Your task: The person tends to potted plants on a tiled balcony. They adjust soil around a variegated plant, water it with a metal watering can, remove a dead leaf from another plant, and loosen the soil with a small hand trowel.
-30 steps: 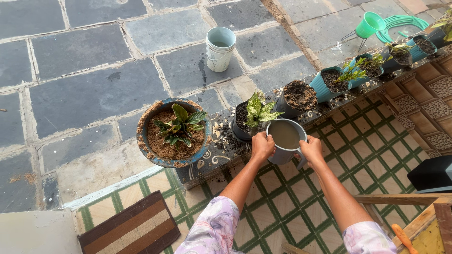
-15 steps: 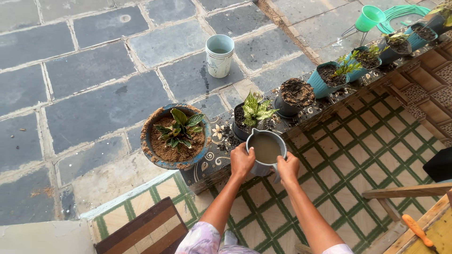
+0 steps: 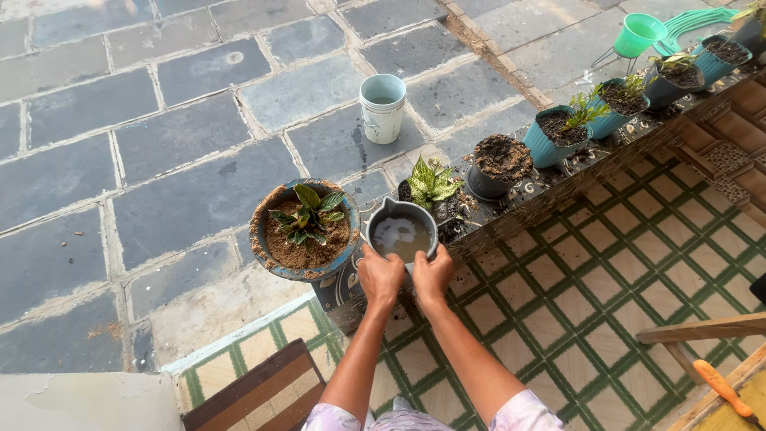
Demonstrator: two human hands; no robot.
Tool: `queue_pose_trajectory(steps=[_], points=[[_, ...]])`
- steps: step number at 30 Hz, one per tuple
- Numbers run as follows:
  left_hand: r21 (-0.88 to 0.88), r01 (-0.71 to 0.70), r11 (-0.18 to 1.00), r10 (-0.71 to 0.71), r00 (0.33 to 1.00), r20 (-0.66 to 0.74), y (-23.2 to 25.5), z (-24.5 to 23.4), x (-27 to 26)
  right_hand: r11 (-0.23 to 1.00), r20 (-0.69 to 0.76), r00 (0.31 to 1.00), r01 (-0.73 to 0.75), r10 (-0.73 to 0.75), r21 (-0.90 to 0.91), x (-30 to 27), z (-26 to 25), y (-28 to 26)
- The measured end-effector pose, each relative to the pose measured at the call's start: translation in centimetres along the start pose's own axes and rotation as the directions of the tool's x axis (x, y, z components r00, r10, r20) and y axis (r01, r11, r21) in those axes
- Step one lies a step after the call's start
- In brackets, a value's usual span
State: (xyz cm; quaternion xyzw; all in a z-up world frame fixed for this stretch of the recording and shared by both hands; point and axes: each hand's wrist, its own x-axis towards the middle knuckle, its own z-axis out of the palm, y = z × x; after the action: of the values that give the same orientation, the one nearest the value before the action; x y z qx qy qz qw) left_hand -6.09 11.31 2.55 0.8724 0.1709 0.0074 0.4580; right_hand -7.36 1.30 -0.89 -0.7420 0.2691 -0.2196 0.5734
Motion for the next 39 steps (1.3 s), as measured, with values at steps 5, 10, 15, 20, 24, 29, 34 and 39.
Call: queue_pose_trajectory(steps=[5, 10, 15, 20, 24, 29, 34, 39], points=[[-0.055, 0.034, 0.998, -0.033, 0.999, 0.012, 2.2, -2.4, 2.9, 0.998, 0.023, 1.0, -0.016, 0.015, 0.053, 0.8, 1.9, -2.9], [-0.027, 0.054, 0.998, -0.053, 0.998, 0.023, 6.7, -5.6, 6.2, 0.975, 0.17, 0.967, -0.204, 0.187, 0.084, 1.6, 3.1, -8.5], [0.041, 0.104, 0.994, -0.106, 0.993, 0.057, 9.9, -8.3, 11.1, 0.978, 0.203, 0.978, -0.082, 0.042, 0.193, 2.7, 5.8, -11.6], [0.051, 0.109, 0.993, -0.112, 0.992, 0.057, 10.7, -9.2, 17.6, 0.961, 0.253, 0.96, -0.177, 0.121, 0.214, 3.7, 9.1, -13.3], [0.093, 0.003, 0.996, -0.007, 0.999, 0.046, 10.6, -10.3, 21.6, 0.948, 0.251, 0.942, -0.271, 0.224, 0.169, 4.1, 12.1, -14.9], [0.065, -0.046, 0.997, 0.038, 0.991, 0.126, 11.4, -10.5, 24.4, 0.947, 0.177, 0.957, -0.262, 0.23, 0.185, 5.2, 15.3, -15.2], [0.089, -0.118, 0.989, 0.096, 0.97, 0.222, 11.5, -9.8, 27.5, 0.915, 0.136, 0.943, -0.329, 0.305, 0.233, 6.8, 17.9, -13.7], [0.136, -0.188, 0.973, 0.153, 0.96, 0.234, 9.8, -6.1, 30.7, 0.889, 0.145, 0.916, -0.399, 0.374, 0.223, 9.1, 19.5, -11.4]])
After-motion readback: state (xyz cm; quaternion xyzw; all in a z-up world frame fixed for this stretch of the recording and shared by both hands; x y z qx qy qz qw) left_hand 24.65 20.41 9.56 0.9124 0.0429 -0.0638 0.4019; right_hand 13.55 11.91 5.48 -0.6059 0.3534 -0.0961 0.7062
